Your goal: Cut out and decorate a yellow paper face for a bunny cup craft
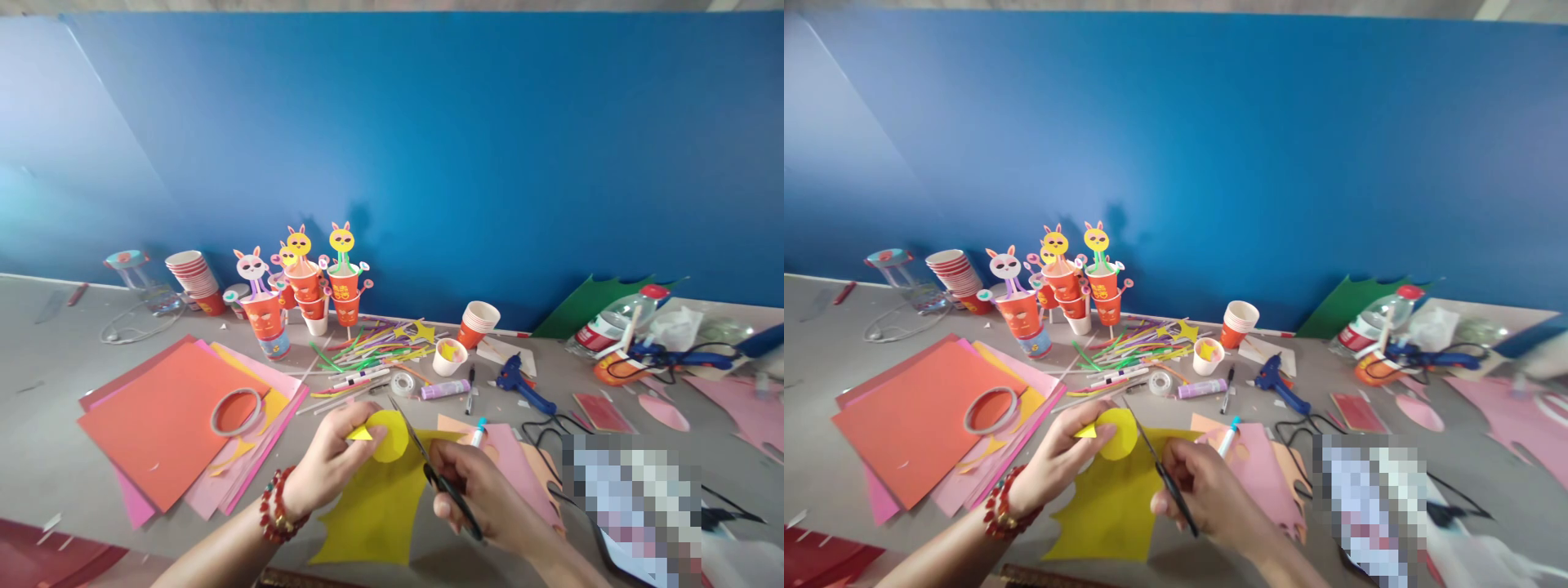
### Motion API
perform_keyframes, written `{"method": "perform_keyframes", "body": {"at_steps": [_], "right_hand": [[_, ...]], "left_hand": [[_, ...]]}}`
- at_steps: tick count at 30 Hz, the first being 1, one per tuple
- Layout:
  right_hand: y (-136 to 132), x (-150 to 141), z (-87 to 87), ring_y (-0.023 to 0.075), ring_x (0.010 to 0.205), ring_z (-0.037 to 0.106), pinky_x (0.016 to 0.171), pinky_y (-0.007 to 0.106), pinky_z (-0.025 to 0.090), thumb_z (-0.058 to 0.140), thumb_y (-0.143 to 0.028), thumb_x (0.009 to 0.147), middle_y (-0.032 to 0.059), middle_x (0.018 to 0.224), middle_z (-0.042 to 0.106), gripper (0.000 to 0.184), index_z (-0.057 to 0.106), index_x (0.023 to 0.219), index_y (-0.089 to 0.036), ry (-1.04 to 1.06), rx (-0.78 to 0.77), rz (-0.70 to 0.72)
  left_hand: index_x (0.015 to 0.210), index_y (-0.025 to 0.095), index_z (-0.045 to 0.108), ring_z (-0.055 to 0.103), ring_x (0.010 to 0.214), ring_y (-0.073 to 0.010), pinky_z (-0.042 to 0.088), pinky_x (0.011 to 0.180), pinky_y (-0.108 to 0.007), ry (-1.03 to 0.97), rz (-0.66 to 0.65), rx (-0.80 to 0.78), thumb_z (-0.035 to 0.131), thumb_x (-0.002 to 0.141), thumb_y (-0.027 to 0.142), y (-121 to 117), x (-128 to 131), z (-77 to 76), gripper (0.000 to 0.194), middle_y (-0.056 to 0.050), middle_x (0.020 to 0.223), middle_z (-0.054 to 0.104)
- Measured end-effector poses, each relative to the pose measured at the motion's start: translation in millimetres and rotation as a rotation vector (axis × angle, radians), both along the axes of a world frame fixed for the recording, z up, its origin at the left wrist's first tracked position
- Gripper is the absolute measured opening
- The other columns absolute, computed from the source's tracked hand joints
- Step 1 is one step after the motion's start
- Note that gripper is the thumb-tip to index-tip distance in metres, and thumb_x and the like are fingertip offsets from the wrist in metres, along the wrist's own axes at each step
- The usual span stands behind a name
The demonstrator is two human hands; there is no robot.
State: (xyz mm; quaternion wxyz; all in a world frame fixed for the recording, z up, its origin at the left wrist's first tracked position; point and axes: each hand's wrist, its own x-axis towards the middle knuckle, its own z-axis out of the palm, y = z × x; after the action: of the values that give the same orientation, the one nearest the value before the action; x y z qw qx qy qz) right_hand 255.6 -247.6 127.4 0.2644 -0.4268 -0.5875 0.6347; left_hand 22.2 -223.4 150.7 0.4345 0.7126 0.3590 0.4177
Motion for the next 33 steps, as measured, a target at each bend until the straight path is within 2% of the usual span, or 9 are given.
{"method": "perform_keyframes", "body": {"at_steps": [9, 24, 33], "right_hand": [[1.2, -6.5, 9.6, 0.0057, 0.05, 0.036, 0.046, 0.02, 0.027, 0.072, -0.081, 0.058, -0.0078, 0.063, 0.042, 0.069, 0.038, 0.074, -0.022, 0.113, -0.026, 0.041], [0.9, -5.8, 3.6, 0.006, 0.048, 0.038, 0.044, 0.021, 0.028, 0.066, -0.084, 0.063, -0.0074, 0.063, 0.043, 0.068, 0.039, 0.074, -0.023, 0.097, 0.022, 0.052], [0.7, -3.1, 3.2, 0.0045, 0.046, 0.036, 0.042, 0.02, 0.025, 0.066, -0.079, 0.068, -0.0086, 0.062, 0.038, 0.064, 0.036, 0.073, -0.022, 0.067, 0.046, 0.053]], "left_hand": [[0.081, 0.016, 0.054, 0.046, 0.07, -0.0136, 0.038, 0.066, -0.024, 0.032, 0.018, -0.005, 0.045, 0.098, 0.035, -3.2, 2.4, 1.7, 0.027, -0.001, 0.077, 0.052], [0.083, 0.016, 0.058, 0.049, 0.069, -0.0141, 0.041, 0.067, -0.023, 0.022, 0.079, 0.019, 0.047, 0.098, 0.037, -4.2, 3.6, -8.8, 0.028, -0.002, 0.077, 0.057], [0.08, 0.016, 0.053, 0.045, 0.067, -0.0127, 0.038, 0.065, -0.023, 0.043, 0.051, 0.001, 0.044, 0.099, 0.037, -5.0, 3.4, -4.5, 0.029, 0.0, 0.075, 0.051]]}}
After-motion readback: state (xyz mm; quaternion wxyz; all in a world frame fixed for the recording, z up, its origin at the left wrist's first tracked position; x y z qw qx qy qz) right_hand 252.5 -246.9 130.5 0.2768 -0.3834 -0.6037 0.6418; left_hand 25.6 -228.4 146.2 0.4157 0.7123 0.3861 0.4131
